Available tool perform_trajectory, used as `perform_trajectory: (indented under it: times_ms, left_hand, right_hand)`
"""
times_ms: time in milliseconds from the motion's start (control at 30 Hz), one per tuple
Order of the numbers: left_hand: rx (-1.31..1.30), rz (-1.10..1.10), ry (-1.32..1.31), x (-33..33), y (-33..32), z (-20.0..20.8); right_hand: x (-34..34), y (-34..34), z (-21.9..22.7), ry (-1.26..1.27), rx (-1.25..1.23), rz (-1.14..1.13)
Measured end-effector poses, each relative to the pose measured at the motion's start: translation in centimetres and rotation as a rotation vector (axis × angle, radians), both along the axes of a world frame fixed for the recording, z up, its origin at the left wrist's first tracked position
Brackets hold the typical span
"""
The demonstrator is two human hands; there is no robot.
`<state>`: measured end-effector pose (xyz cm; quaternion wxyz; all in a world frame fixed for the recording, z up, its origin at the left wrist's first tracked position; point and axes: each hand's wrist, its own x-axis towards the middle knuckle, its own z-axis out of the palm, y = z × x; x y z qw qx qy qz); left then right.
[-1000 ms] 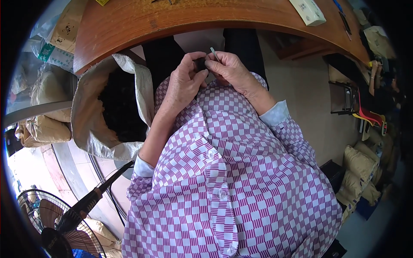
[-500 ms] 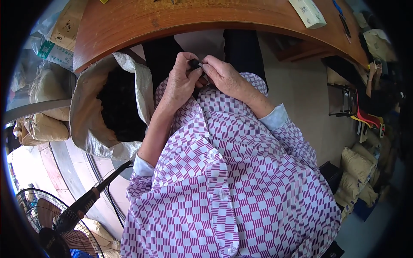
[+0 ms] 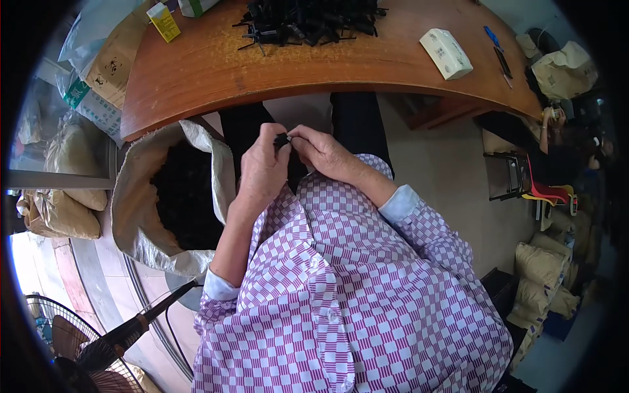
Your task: Manually inspect and sort small black plastic components at a production table.
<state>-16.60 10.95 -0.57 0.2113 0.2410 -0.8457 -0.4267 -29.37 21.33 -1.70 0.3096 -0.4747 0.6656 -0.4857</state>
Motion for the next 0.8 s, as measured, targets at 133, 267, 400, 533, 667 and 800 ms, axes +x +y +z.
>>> perform_trajectory:
  times_ms: [133, 267, 400, 533, 667, 800]
  left_hand:
    - [-0.159, 0.334, -0.049, 3.0, -4.1, 1.9]
    - [-0.441, 0.442, -0.211, 9.6, -10.1, -1.4]
    - [-0.424, 0.482, -0.348, 12.2, -10.4, -3.3]
    - [-0.360, 0.453, -0.288, 10.9, -9.8, -2.9]
    - [-0.333, 0.412, -0.206, 8.6, -8.5, -0.7]
    - [-0.109, 0.177, -0.038, 6.2, -5.3, 3.0]
  right_hand:
    - [-7.1, -1.5, 1.7, 0.199, -0.027, -0.224]
    - [-15.9, -3.1, 1.0, 0.741, -0.054, -0.578]
    - [-21.4, -3.5, 0.5, 0.899, 0.049, -0.798]
    - [-25.4, -3.1, 1.4, 1.046, 0.052, -0.674]
    - [-27.0, -2.8, 1.8, 1.069, 0.321, -0.606]
    - [-26.0, -2.7, 3.4, 1.069, 0.423, -0.525]
